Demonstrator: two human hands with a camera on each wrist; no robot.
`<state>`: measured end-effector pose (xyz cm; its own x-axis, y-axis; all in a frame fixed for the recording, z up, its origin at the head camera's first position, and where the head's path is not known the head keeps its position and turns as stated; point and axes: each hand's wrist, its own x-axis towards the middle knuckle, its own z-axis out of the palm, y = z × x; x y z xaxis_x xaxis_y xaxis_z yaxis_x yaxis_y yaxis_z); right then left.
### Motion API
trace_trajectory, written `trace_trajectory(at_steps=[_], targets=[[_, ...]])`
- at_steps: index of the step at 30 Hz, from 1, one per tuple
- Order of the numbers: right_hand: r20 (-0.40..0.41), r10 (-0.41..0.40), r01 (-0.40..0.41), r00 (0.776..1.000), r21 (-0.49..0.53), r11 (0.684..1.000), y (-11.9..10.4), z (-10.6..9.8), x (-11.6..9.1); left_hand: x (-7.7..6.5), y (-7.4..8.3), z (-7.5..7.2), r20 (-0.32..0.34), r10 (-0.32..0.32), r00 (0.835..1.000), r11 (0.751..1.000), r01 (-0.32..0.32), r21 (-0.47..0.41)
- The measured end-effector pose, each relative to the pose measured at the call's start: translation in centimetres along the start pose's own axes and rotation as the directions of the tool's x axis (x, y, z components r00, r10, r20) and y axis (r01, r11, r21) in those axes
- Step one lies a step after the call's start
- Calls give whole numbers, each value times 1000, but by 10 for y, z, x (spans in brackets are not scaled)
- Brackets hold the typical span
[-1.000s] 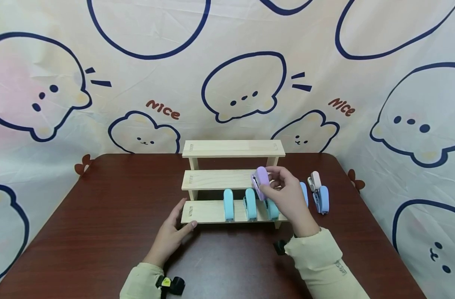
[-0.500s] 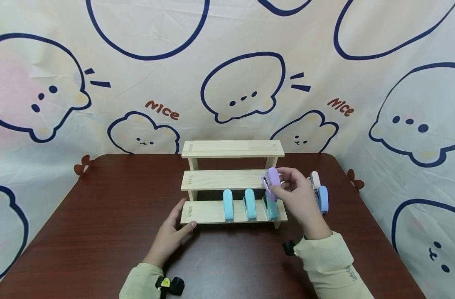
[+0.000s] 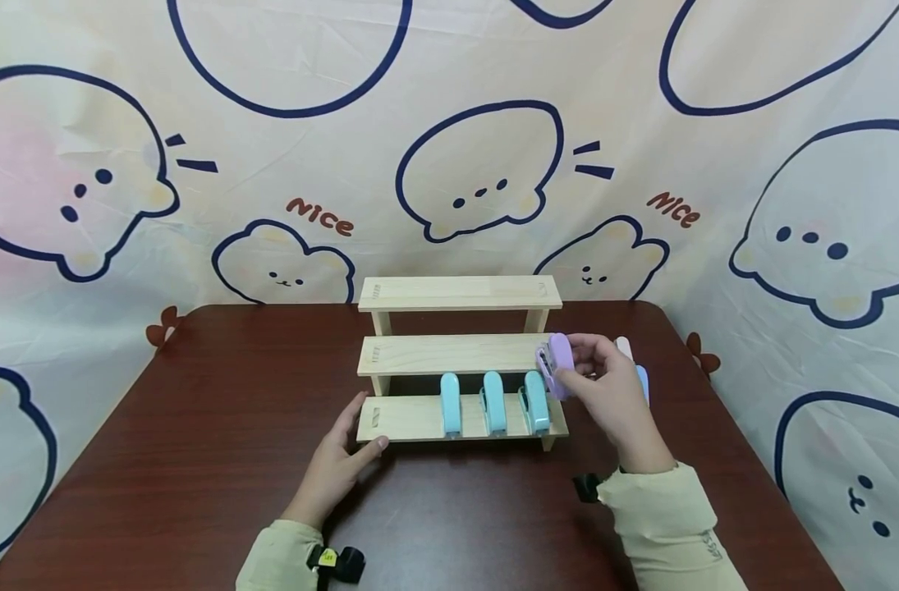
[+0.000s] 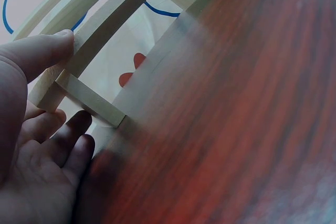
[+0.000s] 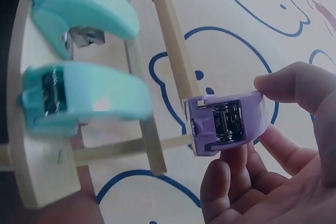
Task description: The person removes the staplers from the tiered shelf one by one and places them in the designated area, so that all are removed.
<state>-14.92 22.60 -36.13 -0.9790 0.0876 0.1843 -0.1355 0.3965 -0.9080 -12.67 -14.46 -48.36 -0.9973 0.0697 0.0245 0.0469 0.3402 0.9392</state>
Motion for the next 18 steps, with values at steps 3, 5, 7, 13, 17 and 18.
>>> trace_trajectory(at_steps=[3, 5, 7, 13, 17, 18], targets=[[-12, 9, -9, 1000, -11, 1000, 2, -3, -1, 1, -2, 0, -3, -5, 1000, 1000, 5, 0], [-17, 8, -9, 1000, -33, 999, 4, -6, 0, 1, -3, 0, -8, -4, 1000, 1000, 4, 7], [-23, -5, 4, 1000, -66, 998, 7, -9, 1, 1, -4, 0, -10, -4, 1000, 1000, 4, 8], [-20, -45, 41, 999, -155, 987, 16, -18, 3, 2, -5, 1, -10, -7, 1000, 1000, 7, 6], [-42, -59, 51, 997, -184, 982, 21, -23, 5, 2, -5, 1, -8, -4, 1000, 1000, 4, 0], [-48, -63, 53, 997, -189, 980, 22, -24, 6, 2, -5, 0, -8, -3, 1000, 1000, 3, 0]])
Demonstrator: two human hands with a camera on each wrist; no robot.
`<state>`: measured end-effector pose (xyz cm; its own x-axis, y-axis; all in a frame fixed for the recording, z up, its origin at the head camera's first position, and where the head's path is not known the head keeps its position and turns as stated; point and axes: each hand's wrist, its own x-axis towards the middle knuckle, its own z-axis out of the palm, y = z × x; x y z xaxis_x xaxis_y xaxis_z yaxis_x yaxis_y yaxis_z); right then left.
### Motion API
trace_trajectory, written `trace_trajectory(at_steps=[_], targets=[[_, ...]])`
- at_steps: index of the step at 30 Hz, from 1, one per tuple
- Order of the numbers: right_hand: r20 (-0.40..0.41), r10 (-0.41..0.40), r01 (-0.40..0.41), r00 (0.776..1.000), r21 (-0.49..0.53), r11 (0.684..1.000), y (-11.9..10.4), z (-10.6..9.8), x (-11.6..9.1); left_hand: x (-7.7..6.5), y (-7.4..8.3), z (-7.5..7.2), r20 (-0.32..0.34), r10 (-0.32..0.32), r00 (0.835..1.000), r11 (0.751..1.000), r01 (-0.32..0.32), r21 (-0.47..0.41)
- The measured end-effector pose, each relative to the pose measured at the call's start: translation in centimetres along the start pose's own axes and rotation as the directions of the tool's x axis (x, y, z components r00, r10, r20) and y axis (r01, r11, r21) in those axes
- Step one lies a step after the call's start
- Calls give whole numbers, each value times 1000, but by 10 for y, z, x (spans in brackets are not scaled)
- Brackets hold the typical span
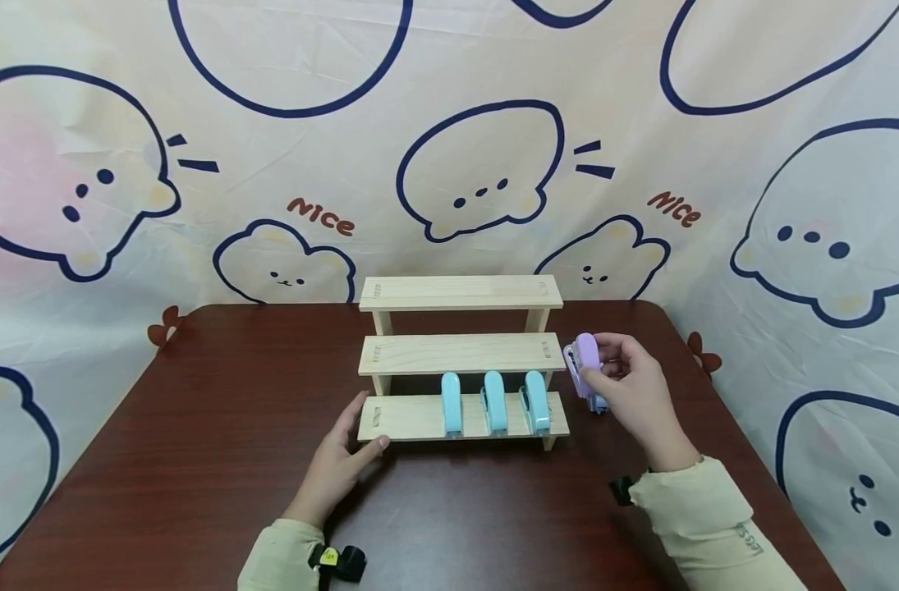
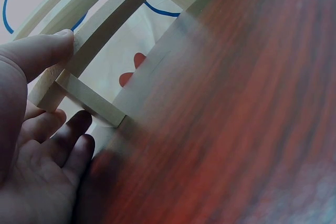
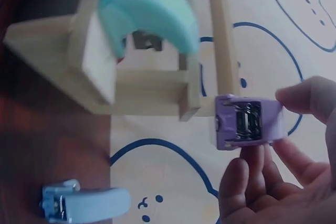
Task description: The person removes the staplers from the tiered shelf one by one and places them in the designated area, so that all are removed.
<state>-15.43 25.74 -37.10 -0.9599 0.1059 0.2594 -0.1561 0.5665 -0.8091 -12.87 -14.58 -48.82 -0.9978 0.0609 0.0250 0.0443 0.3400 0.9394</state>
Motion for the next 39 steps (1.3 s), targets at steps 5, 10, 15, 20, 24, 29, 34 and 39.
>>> trace_trajectory(at_steps=[5, 10, 15, 20, 24, 29, 34, 39], targets=[[-11, -13, 13, 1000, -19, 1000, 4, -5, 4, 0, 0, 0, 0, -2, 1000, 1000, 2, 7], [2, -22, 23, 1000, -48, 999, 9, -9, 6, 0, 0, 0, 2, -4, 1000, 1000, 4, 10], [-2, -4, 4, 1000, -68, 998, 14, -12, 5, 0, -1, 0, 3, -1, 1000, 1000, 1, 5], [-15, 32, -32, 999, -46, 998, 21, -13, 4, 0, -1, 0, 0, -3, 1000, 1000, 3, -4], [-18, 44, -45, 999, -37, 998, 25, -17, 2, 0, -1, 0, 3, 5, 1000, 1000, -5, -8], [-18, 45, -46, 999, -52, 998, 34, -24, 0, 0, -2, 1, 6, -3, 1000, 1000, 3, -9], [-28, 54, -55, 998, -72, 996, 43, -31, 0, 0, 0, 1, 3, -5, 1000, 1000, 5, -8], [-57, 61, -67, 997, -95, 993, 50, -37, 0, 1, 0, 1, 3, -13, 1000, 1000, 13, -7]])
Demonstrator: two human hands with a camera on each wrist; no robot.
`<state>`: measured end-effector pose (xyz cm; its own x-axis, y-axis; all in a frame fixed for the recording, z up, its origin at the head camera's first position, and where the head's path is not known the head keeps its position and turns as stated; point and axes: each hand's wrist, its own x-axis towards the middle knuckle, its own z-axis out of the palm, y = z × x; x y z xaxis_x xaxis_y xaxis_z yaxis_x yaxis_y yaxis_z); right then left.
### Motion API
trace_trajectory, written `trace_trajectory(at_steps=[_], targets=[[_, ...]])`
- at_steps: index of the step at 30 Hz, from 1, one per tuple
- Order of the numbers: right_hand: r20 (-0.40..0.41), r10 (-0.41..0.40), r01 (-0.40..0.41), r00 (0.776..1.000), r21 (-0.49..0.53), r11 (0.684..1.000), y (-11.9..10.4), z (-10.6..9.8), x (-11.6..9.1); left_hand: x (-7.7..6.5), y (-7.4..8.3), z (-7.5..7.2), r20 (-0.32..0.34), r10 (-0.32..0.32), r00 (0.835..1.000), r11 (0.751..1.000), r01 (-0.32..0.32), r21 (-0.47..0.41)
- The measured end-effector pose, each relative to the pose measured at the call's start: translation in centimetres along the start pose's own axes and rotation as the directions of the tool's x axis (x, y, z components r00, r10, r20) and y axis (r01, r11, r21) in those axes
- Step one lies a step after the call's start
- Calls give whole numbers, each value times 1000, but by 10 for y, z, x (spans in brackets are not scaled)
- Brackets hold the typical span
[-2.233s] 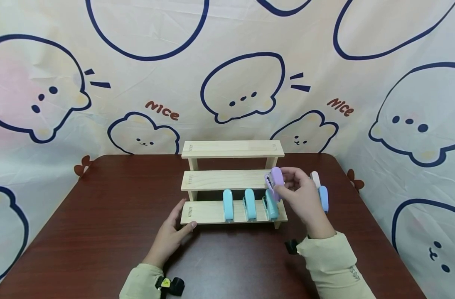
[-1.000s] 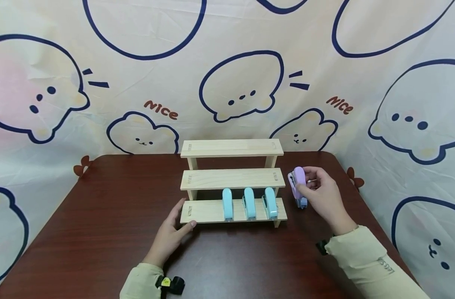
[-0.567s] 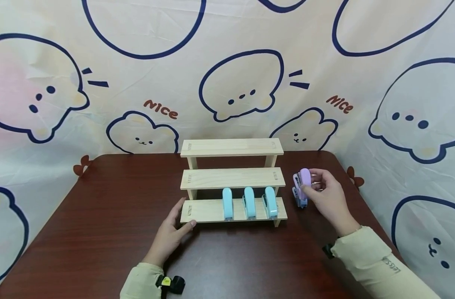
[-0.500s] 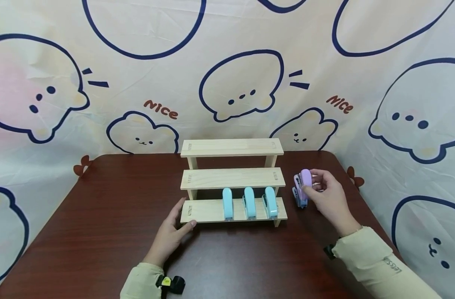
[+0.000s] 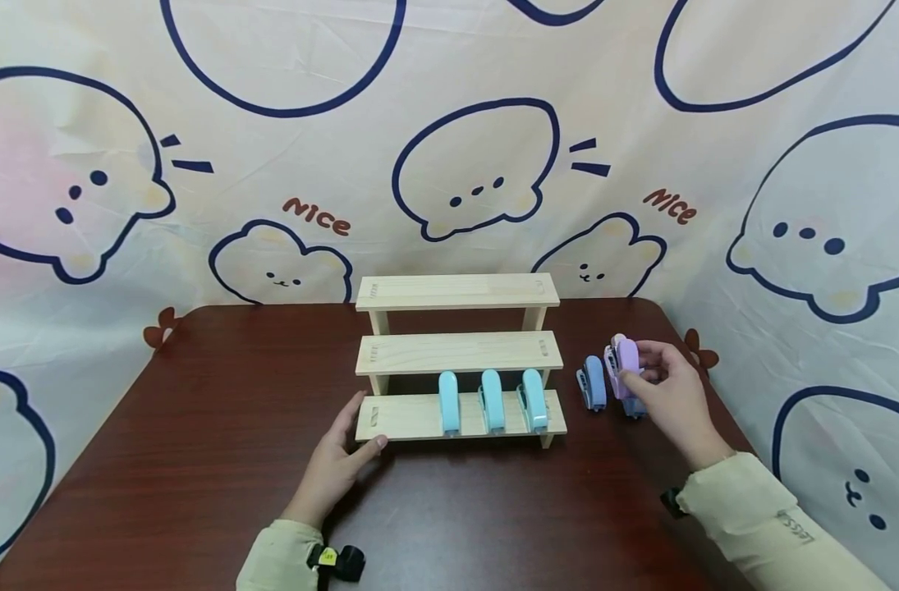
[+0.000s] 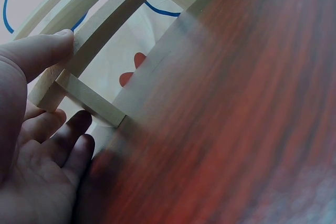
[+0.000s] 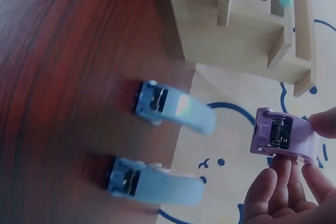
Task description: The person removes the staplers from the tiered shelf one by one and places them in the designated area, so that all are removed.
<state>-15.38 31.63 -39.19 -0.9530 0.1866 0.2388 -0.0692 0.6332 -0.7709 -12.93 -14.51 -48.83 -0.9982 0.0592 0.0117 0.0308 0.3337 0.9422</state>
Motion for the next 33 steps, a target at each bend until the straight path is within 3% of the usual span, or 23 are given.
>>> trace_trajectory(at_steps=[33], targets=[[-10, 158, -158, 987, -18, 987, 35, -21, 2, 0, 0, 0, -3, -6, 1000, 1000, 6, 14]])
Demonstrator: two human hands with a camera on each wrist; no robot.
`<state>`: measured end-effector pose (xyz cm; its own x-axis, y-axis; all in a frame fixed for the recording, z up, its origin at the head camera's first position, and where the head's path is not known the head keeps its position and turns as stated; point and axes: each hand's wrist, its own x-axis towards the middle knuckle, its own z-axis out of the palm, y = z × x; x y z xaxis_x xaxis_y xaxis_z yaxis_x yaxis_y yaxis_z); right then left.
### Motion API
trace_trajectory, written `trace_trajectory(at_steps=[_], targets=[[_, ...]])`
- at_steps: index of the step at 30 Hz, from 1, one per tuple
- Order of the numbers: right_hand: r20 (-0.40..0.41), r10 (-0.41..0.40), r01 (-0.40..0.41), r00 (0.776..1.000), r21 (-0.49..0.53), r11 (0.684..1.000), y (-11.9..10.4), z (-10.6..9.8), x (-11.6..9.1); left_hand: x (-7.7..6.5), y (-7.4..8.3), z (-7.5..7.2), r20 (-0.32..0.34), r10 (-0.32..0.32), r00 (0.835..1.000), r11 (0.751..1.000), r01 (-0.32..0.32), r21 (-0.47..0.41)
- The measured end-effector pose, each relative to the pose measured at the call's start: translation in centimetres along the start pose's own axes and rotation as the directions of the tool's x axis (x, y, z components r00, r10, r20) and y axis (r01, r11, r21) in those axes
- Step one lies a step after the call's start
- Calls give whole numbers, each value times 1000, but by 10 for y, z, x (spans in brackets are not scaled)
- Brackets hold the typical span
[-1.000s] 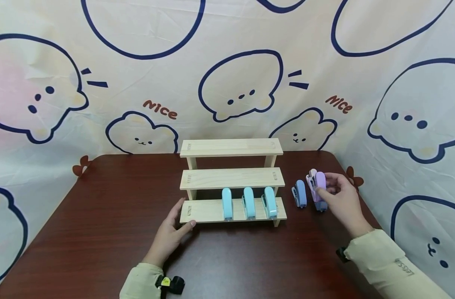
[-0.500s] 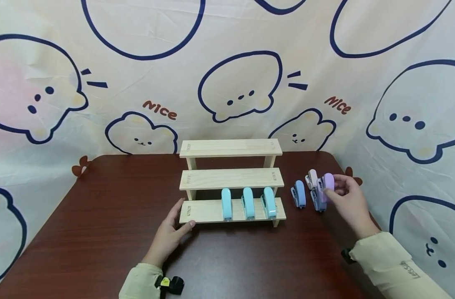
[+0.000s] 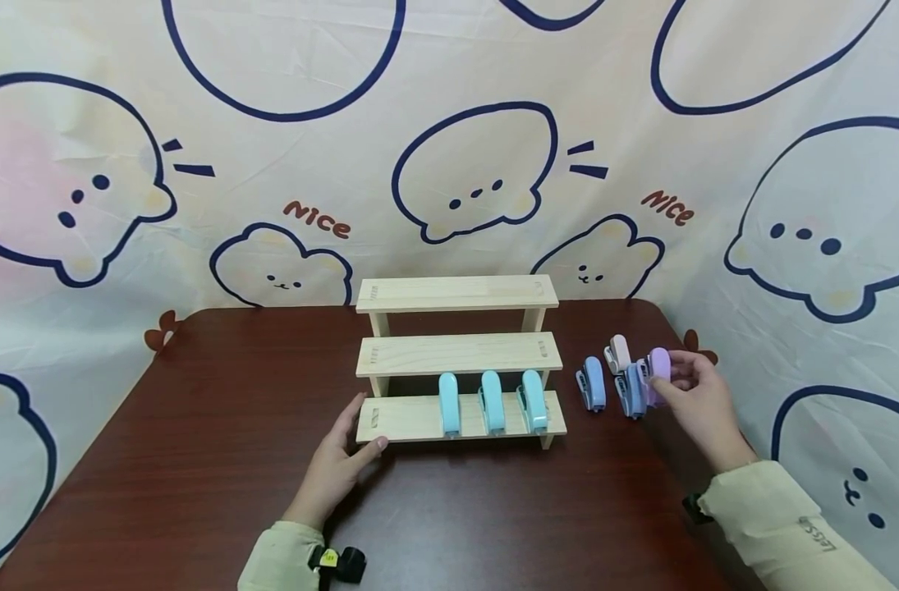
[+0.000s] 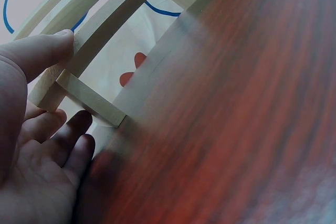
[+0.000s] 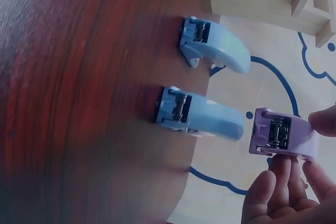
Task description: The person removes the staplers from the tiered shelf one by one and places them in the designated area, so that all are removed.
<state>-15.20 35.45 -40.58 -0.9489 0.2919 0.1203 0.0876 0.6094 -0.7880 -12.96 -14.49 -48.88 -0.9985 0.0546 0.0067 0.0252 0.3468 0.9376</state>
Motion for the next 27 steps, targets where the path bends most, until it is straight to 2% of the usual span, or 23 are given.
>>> trace_trajectory(at_steps=[4, 13, 27], targets=[[3, 24, -24, 1000, 5, 1000, 6, -2, 3, 0, 0, 0, -2, 4, 1000, 1000, -4, 0], [-15, 16, -16, 1000, -17, 1000, 21, -4, 9, 0, 0, 0, 1, 8, 1000, 1000, -8, -4], [17, 67, -66, 998, -59, 996, 42, -5, 19, 0, 0, 1, -1, 9, 1000, 1000, -9, -3]])
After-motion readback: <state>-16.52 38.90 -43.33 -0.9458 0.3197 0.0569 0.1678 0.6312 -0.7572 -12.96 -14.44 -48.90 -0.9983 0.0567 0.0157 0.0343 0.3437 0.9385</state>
